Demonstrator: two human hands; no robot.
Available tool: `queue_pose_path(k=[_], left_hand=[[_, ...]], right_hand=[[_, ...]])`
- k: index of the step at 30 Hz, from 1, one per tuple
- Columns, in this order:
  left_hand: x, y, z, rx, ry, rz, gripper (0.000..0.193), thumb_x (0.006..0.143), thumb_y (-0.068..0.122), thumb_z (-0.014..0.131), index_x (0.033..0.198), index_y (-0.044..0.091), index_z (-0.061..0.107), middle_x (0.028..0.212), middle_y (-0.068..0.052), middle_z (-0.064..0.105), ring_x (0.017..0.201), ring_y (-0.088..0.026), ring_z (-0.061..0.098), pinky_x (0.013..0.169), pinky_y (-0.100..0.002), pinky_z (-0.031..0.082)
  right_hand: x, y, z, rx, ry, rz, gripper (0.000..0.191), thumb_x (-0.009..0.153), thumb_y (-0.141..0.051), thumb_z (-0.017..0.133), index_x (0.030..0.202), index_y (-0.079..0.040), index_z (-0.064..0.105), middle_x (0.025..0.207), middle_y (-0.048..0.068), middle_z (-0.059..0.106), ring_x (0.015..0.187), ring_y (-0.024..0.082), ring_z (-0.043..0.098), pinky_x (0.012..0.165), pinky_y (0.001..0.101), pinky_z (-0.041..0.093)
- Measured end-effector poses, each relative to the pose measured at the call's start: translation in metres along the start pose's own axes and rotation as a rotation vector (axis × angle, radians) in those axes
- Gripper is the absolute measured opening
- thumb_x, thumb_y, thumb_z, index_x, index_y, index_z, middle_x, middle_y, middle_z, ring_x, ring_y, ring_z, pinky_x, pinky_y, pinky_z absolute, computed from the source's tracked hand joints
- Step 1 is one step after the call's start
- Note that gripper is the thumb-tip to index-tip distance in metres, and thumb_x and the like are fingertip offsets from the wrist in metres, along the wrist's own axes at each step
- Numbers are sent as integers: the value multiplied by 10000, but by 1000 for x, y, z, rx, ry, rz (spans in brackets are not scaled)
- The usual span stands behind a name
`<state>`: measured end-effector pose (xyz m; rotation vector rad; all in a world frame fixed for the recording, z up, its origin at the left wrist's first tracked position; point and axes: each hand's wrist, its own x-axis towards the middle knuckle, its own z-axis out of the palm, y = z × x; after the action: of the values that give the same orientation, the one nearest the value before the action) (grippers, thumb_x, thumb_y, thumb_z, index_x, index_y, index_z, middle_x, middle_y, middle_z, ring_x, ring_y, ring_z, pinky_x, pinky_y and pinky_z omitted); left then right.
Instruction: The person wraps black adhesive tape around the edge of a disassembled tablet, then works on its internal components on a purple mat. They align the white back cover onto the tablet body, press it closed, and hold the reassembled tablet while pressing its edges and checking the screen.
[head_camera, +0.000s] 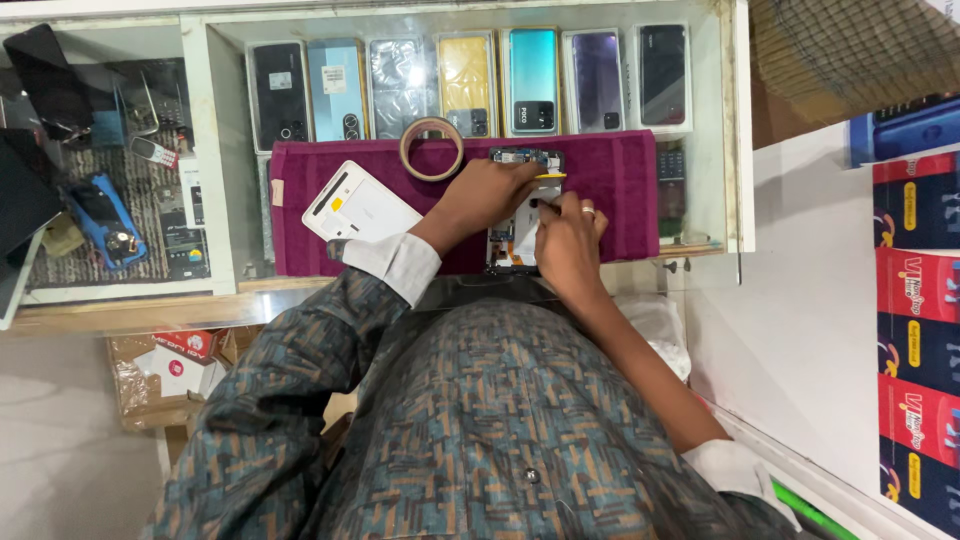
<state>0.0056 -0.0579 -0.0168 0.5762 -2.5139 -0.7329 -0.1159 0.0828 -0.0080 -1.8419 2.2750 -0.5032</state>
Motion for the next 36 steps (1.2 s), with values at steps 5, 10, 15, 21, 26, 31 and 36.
queue_pose_path(k=[5,10,15,21,26,31,36], left_hand=[[-5,2,0,-6,8,29,249,976,245,643,1187,115,668,900,-129,749,761,-349,718,649,-469,561],[-12,4,-2,1,-22,11,230,976,237,649,1169,115,674,878,-139,735,753,-357,715,634,-475,554],[-24,1,-9,15,-22,20,221,976,222,649,1164,108,675,879,-136,731,736,-361,708,632,-481,550],[-30,1,-12,11,1,42,225,963,201,652,1157,90,673,886,-131,728,734,-363,706,625,-481,550],[-27,2,-13,26,-38,15,237,949,193,663,1167,101,687,869,-132,727,745,-356,711,645,-475,555],[-24,4,-9,22,-17,58,246,926,190,664,1146,83,679,917,-113,748,765,-338,718,653,-464,557],[-24,2,-5,17,-61,34,257,939,197,674,1177,103,700,909,-107,745,785,-322,726,665,-456,559]], right_hand=[[-5,-6,12,-293,79,-86,299,896,-93,599,1152,-2,724,1170,144,601,1141,348,523,1059,543,327],[-8,-12,20,-374,71,-58,294,911,-108,580,1147,-3,720,1167,143,599,1156,339,529,1072,536,327],[-13,-18,20,-308,113,0,291,936,-82,592,1185,4,715,1192,127,603,1133,319,531,1044,504,345],[-23,-9,15,7,245,-42,340,921,-52,672,1256,-66,726,1194,96,601,1132,290,543,1014,488,347],[-23,-5,19,80,149,-76,294,901,-39,666,1189,-64,721,1268,143,583,1152,332,522,982,470,370],[-22,-1,20,-20,257,-171,303,882,-46,678,1180,-53,730,1265,182,579,1159,336,537,1047,492,335],[-27,3,16,65,368,-136,234,917,-53,722,1151,-60,724,1202,108,618,1091,274,599,1053,494,371]])
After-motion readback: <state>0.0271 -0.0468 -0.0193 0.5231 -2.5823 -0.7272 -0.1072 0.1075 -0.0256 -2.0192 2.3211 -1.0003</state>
